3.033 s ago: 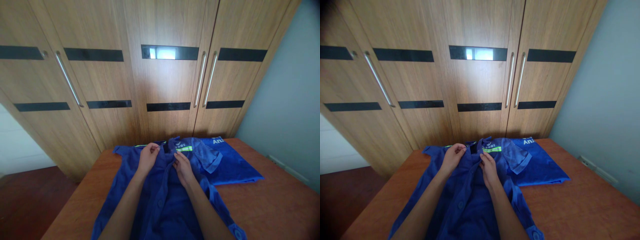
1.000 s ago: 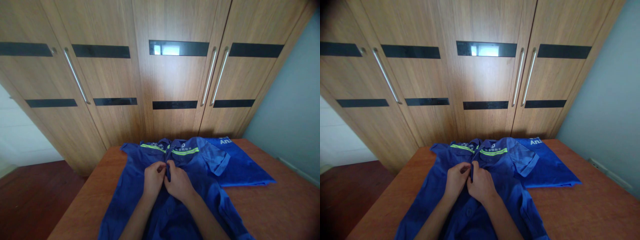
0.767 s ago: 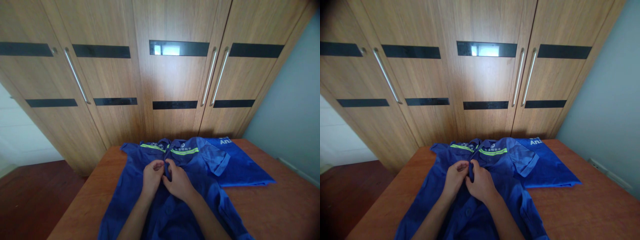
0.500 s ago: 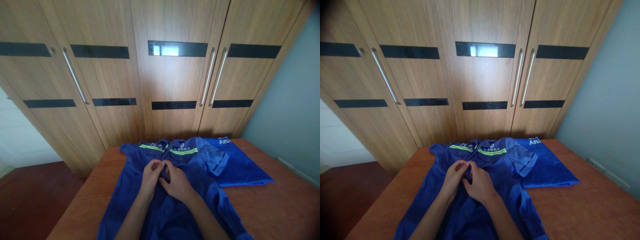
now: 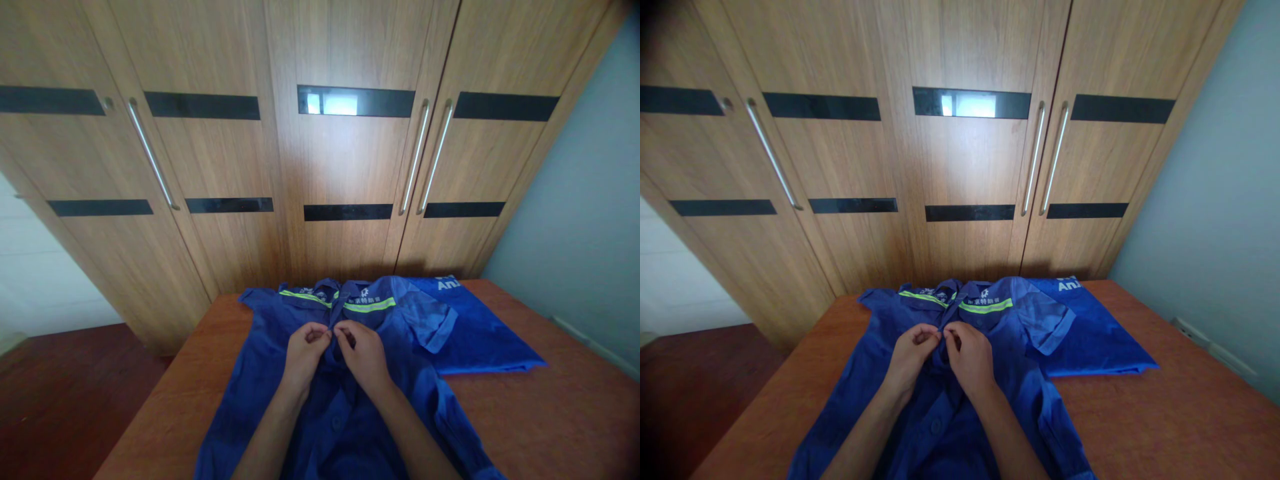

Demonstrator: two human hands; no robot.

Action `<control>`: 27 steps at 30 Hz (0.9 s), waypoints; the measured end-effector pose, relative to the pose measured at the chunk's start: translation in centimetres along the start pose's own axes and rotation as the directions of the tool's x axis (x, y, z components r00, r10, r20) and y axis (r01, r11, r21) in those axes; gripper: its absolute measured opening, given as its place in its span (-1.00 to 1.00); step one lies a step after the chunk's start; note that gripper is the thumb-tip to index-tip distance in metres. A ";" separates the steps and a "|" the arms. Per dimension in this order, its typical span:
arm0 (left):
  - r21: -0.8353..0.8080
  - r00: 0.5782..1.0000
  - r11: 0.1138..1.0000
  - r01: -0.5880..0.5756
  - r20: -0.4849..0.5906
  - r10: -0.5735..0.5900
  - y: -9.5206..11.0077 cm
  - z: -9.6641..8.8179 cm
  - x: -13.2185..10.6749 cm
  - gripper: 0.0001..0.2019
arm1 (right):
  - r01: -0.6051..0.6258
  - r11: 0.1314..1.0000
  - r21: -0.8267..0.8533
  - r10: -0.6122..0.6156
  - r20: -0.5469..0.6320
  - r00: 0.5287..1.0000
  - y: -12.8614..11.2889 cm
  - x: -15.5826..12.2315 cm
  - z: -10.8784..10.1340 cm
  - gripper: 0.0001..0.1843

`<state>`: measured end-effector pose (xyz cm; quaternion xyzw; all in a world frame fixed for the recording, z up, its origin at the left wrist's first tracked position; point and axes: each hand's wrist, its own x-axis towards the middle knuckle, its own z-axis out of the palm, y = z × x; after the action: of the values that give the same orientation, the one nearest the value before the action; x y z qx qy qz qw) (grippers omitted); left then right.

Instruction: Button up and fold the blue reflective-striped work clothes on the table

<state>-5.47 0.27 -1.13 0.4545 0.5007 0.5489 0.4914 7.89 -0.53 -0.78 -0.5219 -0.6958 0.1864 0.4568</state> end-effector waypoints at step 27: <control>0.539 0.821 0.683 -0.494 0.549 0.161 0.5 1.3 -2.1 -0.76 | -0.352 0.676 0.647 0.452 0.013 0.892 3.9 1.4 0.3 -0.71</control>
<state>-4.05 -1.67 -0.51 0.7982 0.4376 0.2933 0.2922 9.74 2.32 -3.14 -0.4897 -0.4234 0.4663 0.6029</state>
